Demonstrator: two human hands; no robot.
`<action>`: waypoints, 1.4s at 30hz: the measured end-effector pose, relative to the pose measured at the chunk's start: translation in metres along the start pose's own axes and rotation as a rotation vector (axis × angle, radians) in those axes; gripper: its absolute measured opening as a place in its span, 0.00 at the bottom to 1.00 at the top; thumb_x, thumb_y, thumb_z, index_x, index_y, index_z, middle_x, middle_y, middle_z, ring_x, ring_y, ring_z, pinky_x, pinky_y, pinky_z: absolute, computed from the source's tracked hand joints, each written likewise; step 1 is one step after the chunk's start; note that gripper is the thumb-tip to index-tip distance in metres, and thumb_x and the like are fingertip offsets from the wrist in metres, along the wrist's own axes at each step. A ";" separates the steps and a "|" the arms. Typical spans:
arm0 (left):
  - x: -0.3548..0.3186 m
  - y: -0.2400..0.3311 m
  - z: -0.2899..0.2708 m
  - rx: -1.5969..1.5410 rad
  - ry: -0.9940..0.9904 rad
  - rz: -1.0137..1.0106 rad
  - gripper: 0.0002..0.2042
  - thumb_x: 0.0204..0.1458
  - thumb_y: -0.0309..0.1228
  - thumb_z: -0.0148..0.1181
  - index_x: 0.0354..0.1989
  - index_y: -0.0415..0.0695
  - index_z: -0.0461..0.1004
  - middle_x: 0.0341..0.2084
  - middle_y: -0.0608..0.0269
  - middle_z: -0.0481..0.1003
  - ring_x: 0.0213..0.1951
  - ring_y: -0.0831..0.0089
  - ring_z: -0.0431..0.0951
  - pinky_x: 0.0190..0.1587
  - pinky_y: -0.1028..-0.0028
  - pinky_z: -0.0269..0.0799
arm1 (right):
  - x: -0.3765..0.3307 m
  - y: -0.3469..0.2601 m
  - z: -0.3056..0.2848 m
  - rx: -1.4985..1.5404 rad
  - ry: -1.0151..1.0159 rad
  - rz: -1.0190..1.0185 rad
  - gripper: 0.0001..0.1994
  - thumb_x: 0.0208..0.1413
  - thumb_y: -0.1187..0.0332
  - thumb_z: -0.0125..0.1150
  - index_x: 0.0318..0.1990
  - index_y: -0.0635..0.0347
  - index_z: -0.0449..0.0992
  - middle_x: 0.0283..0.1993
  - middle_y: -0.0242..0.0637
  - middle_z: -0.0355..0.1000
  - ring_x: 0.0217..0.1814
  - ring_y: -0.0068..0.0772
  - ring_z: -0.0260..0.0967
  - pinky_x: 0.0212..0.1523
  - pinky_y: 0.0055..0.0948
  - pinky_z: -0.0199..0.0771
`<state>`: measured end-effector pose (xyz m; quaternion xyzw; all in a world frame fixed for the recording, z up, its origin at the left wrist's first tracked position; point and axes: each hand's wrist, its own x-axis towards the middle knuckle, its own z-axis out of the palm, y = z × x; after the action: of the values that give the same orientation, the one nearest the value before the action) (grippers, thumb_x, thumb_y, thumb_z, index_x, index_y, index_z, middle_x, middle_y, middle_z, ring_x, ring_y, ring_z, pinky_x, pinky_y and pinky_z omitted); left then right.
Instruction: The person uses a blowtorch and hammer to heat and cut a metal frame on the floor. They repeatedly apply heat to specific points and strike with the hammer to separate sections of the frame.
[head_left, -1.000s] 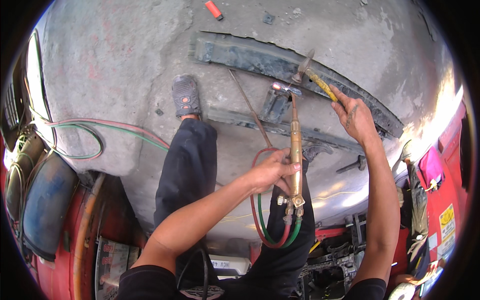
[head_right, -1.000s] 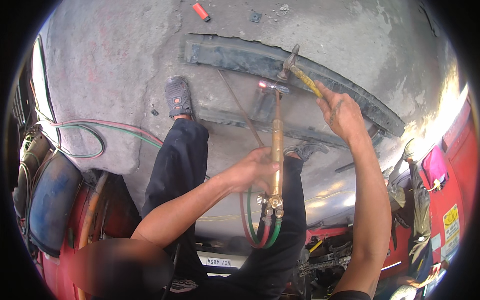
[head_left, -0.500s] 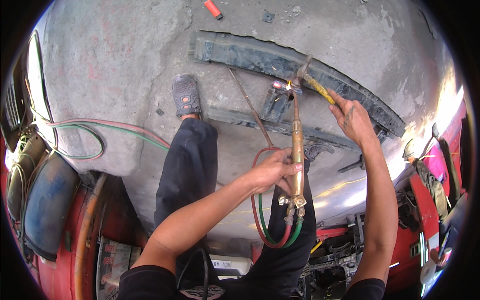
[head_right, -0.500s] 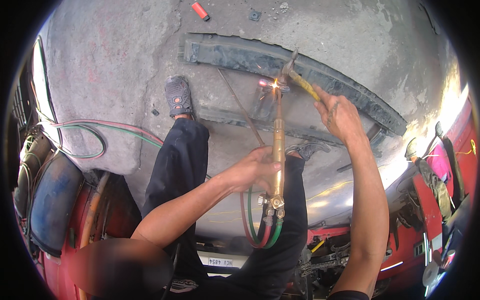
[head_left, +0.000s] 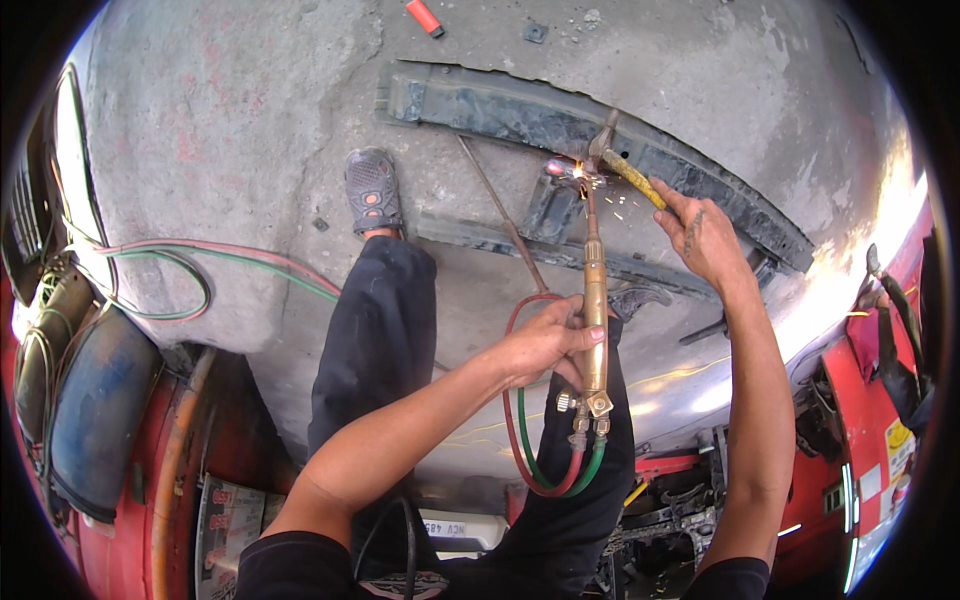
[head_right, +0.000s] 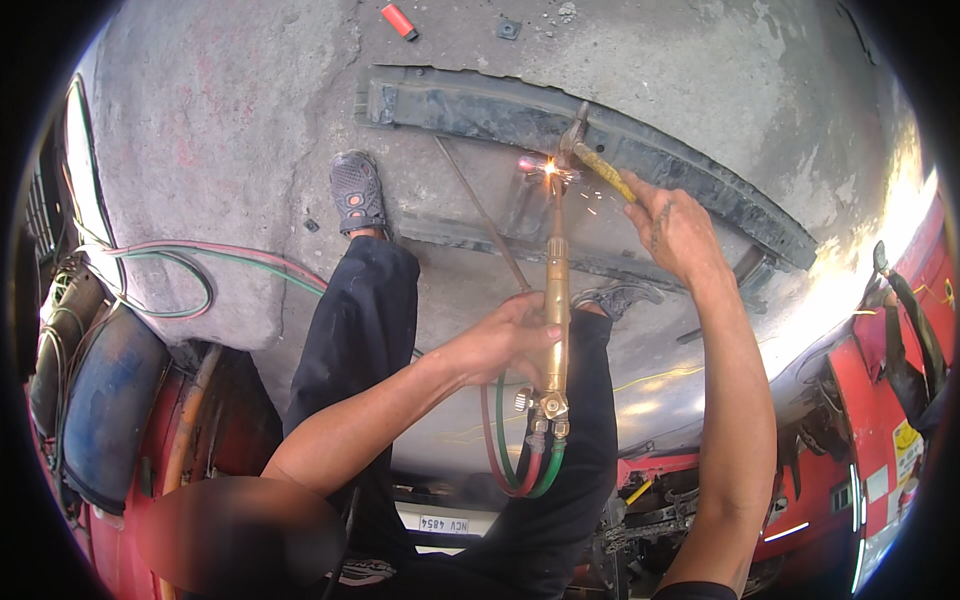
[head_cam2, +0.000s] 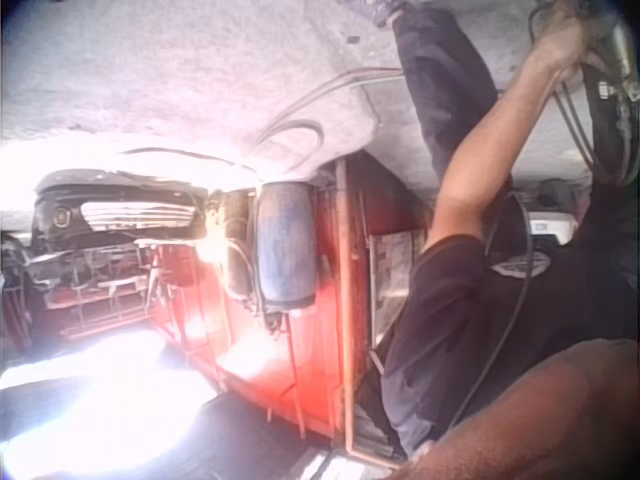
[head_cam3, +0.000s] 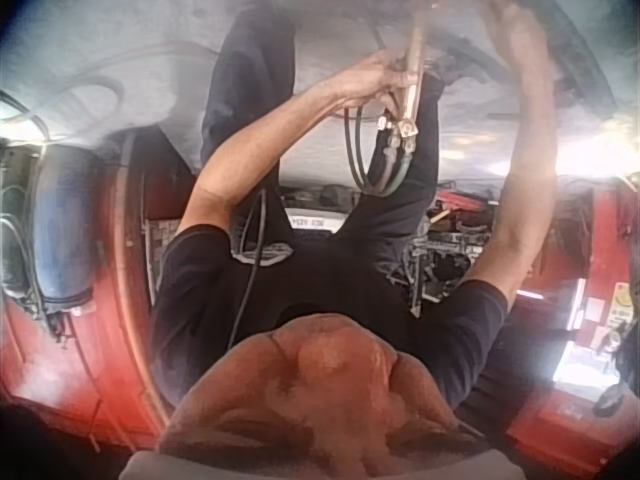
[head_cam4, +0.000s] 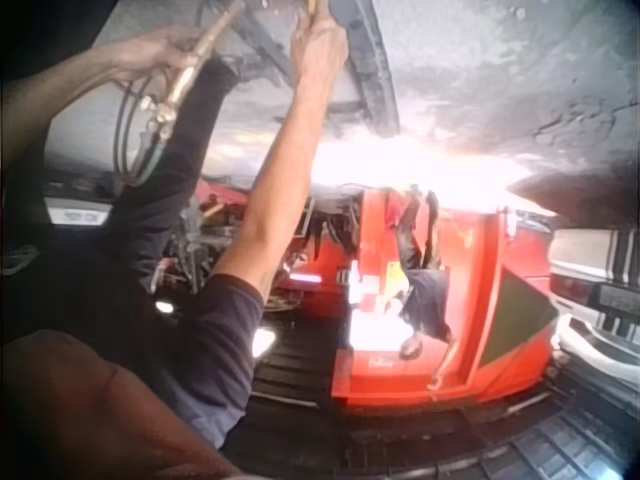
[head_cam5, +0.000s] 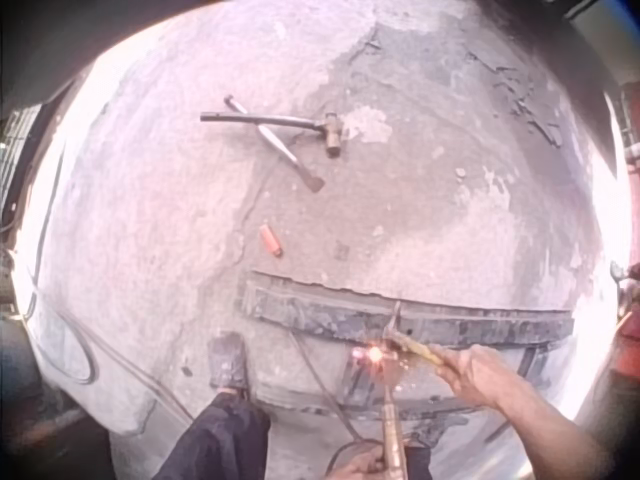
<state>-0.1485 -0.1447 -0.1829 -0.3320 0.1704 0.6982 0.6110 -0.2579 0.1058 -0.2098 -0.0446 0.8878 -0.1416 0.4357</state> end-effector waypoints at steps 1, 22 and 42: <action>0.000 0.000 0.001 -0.001 0.010 -0.003 0.23 0.65 0.33 0.57 0.63 0.37 0.60 0.43 0.53 0.70 0.41 0.57 0.82 0.34 0.59 0.88 | 0.000 0.003 0.002 0.019 0.026 -0.032 0.22 0.63 0.69 0.58 0.65 0.53 0.72 0.41 0.56 0.79 0.46 0.60 0.77 0.48 0.50 0.76; 0.000 0.000 -0.001 -0.006 0.006 0.004 0.21 0.65 0.32 0.56 0.63 0.38 0.61 0.40 0.55 0.72 0.39 0.59 0.83 0.33 0.60 0.88 | -0.001 -0.006 -0.001 0.062 -0.006 0.070 0.20 0.64 0.68 0.56 0.63 0.53 0.73 0.38 0.58 0.78 0.44 0.61 0.76 0.46 0.50 0.75; 0.005 0.001 0.003 0.010 0.034 -0.015 0.24 0.64 0.34 0.58 0.63 0.35 0.60 0.42 0.53 0.71 0.42 0.57 0.82 0.34 0.58 0.88 | -0.008 -0.004 -0.007 -0.043 0.032 0.088 0.21 0.65 0.68 0.56 0.65 0.54 0.72 0.34 0.56 0.78 0.40 0.59 0.77 0.43 0.51 0.76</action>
<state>-0.1501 -0.1392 -0.1845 -0.3420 0.1818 0.6871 0.6147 -0.2586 0.1052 -0.1983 -0.0126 0.8985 -0.1037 0.4263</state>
